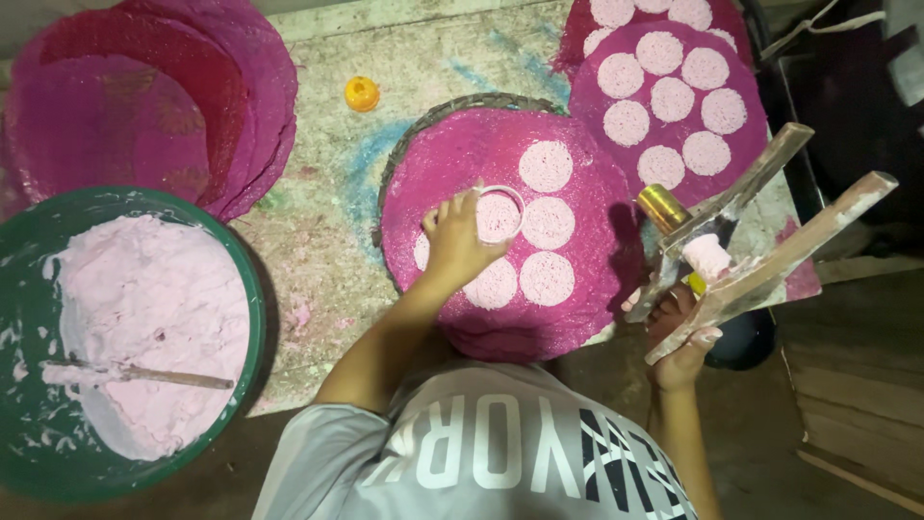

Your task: The person scoops pink paste from a green bowl and uses a metal ring mold and a wooden mallet to form circular pastes on a pink mat. The person repeatedly fills the mold, taps it to release the paste, and arranges the finished circles on the mat.

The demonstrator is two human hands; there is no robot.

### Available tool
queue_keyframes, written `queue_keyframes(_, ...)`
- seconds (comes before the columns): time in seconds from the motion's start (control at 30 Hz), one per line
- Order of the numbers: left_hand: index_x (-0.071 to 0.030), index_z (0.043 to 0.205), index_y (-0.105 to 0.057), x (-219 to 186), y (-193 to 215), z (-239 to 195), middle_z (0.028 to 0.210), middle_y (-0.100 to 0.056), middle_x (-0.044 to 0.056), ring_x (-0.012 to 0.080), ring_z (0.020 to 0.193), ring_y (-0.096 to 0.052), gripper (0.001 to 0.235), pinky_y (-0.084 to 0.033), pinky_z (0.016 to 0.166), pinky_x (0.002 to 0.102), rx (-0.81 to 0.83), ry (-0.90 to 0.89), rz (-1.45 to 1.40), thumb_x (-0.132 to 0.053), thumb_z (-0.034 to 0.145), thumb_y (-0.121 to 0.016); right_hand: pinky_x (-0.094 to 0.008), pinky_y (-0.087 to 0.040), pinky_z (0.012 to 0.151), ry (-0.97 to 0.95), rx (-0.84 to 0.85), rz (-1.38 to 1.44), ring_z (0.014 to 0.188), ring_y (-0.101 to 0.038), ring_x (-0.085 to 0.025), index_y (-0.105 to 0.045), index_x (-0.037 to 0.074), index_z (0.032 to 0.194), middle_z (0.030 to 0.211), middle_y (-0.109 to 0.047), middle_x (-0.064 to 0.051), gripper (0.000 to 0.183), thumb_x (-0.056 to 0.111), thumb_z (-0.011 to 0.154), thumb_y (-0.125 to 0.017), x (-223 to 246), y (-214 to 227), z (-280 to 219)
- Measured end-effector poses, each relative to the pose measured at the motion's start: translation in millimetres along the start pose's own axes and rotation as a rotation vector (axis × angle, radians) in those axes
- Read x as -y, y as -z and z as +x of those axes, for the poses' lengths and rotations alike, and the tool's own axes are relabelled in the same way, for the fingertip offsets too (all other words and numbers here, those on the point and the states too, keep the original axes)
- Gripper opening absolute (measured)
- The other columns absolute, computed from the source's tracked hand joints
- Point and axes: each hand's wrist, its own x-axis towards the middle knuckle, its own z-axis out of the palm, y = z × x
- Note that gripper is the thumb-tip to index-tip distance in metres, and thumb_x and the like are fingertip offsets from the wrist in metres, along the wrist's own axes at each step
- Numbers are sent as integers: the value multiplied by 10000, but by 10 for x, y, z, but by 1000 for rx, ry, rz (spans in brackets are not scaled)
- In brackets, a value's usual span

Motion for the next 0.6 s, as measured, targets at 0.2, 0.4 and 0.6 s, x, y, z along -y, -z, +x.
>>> queue_keyframes(0.2, -84, 1605, -247, 497, 287, 295, 1531, -499, 153, 302, 1394, -454, 1199, -257, 1198, 540, -97, 115, -142, -549, 685, -860, -352, -432, 967, 50, -30, -2, 1169, -541, -233, -290, 70, 1564, 1402, -519, -109, 1175, 950, 800, -436, 120, -72, -9)
queue_keyframes(0.4, 29, 1556, -361, 1622, 187, 407, 1536, -480, 240, 333, 1429, -484, 754, -387, 1190, 446, -234, 304, -550, -430, 1048, -678, -364, -378, 990, 66, -43, 38, 1088, -461, -204, -350, 1, 1587, 1348, -493, -101, 1155, 929, 904, -425, -29, 10, -53)
queue_keyframes(0.6, 36, 1527, -345, 1847, -377, -152, 1464, -549, 195, 272, 1270, -613, 516, -517, 1055, 367, -368, 551, -1369, -60, 1030, -441, -464, -480, 1114, -20, 27, 148, 1272, -549, -268, -372, 33, 1473, 1392, -517, -116, 913, 773, 945, -461, -427, 32, 142)
